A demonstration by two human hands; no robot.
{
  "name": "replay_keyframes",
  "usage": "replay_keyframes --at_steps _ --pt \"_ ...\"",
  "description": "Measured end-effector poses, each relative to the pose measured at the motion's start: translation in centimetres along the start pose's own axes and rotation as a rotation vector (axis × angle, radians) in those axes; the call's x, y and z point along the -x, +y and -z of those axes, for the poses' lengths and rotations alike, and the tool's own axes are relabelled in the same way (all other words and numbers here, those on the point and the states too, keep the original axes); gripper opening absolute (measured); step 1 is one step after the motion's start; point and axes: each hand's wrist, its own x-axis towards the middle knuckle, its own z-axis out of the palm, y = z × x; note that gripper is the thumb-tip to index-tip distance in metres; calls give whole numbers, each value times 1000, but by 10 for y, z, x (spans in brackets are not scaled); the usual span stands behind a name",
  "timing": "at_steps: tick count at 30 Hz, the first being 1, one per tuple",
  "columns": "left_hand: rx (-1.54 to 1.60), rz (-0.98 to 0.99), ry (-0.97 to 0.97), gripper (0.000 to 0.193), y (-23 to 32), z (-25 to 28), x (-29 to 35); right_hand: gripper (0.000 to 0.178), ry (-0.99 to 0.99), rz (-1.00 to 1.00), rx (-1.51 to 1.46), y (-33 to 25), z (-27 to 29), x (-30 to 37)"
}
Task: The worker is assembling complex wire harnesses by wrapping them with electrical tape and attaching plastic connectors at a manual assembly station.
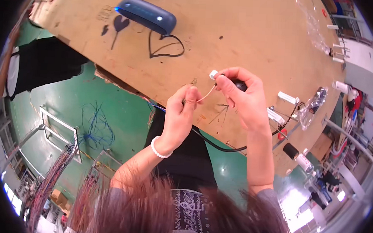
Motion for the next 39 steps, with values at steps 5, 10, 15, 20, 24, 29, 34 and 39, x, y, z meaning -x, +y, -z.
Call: replay_keyframes --at_steps 5,10,15,20,24,29,34,39 --pt "-198 -170 -128 17 2 -25 -27 15 166 18 -36 28 32 -14" --pt "-201 -101 -154 7 -16 -38 -35 15 213 -40 154 40 35 -22" --pt "-248 -49 -189 6 -10 -37 -31 21 184 -51 144 32 36 -21" --pt "-290 -78 -173 3 -13 -34 -32 17 200 -17 227 33 33 -16" --pt "-305 -161 -163 2 -8 -34 -26 14 225 -94 289 21 32 -16" --pt "-332 -237 -140 2 -15 -32 -26 13 183 3 394 22 32 -17" --pt "-403 -253 -143 3 -21 -36 -33 12 144 -203 137 28 38 -25" --pt "-453 -45 -171 11 -13 -33 -36 20 519 226 252 29 19 12"
